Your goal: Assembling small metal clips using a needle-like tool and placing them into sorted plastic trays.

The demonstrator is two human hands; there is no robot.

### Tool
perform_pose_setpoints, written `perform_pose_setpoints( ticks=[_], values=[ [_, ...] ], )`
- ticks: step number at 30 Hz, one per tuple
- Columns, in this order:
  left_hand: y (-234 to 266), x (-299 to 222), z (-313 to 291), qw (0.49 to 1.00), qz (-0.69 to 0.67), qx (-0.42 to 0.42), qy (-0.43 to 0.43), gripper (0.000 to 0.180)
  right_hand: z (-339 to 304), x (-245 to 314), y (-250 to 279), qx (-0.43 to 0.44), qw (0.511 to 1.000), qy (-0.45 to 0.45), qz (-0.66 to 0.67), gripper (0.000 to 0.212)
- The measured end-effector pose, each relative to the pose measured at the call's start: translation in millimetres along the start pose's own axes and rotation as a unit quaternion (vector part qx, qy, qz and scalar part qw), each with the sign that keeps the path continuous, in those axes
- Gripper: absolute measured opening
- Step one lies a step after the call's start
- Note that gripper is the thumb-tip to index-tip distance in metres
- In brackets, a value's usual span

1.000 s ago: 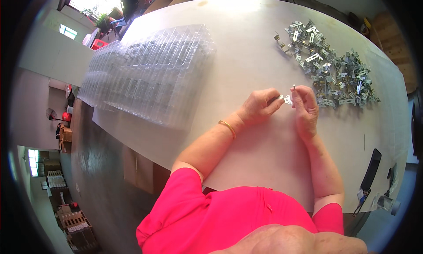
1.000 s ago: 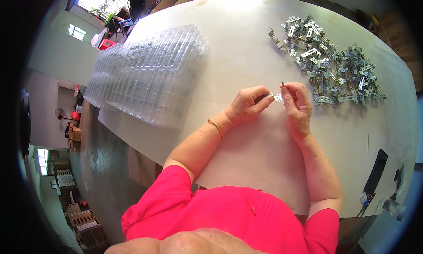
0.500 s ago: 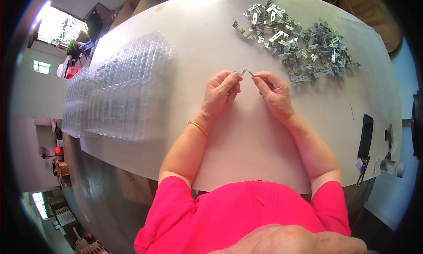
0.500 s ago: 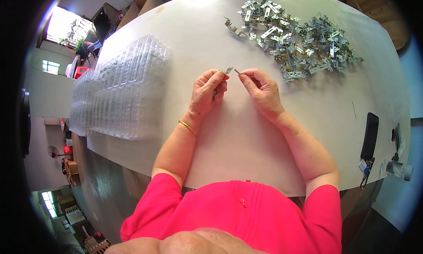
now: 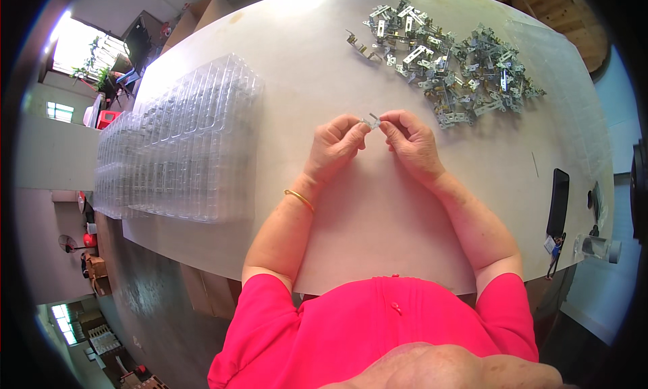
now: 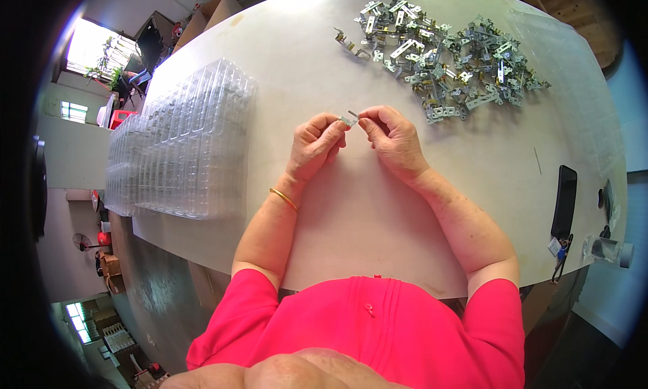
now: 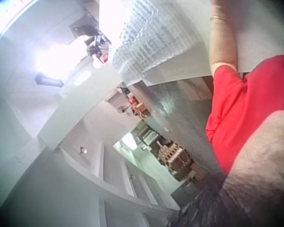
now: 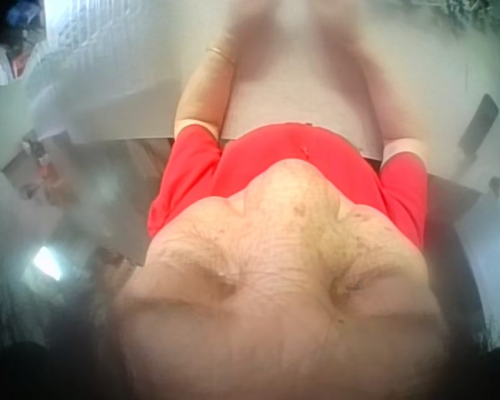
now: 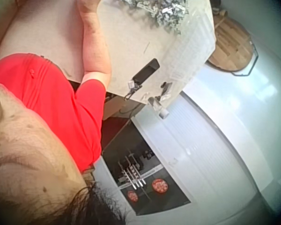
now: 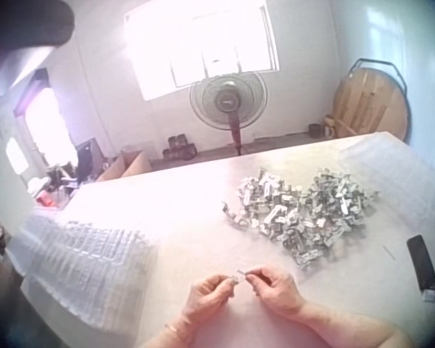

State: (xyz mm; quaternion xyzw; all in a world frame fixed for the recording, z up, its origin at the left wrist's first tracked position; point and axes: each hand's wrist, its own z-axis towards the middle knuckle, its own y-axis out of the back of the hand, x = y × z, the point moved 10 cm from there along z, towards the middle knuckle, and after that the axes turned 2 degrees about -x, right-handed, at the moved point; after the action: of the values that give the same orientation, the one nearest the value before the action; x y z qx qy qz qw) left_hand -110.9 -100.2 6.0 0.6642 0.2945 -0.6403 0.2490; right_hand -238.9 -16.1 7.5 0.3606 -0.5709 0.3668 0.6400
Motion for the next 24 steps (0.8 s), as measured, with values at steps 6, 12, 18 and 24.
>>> perform_pose_setpoints(
  ticks=[6, 12, 18, 24],
  values=[
    [-6.8, -5.2, -2.4, 0.993, 0.106, 0.001, -0.059, 0.014, -0.6, 8.4, -8.1, 0.043, 0.997, -0.008, 0.061, 0.018],
    [-8.6, -3.0, -2.0, 0.98, 0.163, 0.009, -0.109, 0.013, 1.5, -4.7, -9.2, 0.094, 0.982, -0.089, 0.136, 0.018],
    [-24.5, -30.7, -12.5, 0.934, 0.278, 0.013, -0.222, 0.01, 4.3, -7.5, -9.7, 0.09, 0.989, -0.041, 0.114, 0.014],
    [-11.3, -43.0, -16.3, 0.925, 0.28, -0.083, -0.242, 0.009, 6.8, 7.6, -0.6, 0.026, 0.981, 0.033, 0.191, 0.012]
  ],
)
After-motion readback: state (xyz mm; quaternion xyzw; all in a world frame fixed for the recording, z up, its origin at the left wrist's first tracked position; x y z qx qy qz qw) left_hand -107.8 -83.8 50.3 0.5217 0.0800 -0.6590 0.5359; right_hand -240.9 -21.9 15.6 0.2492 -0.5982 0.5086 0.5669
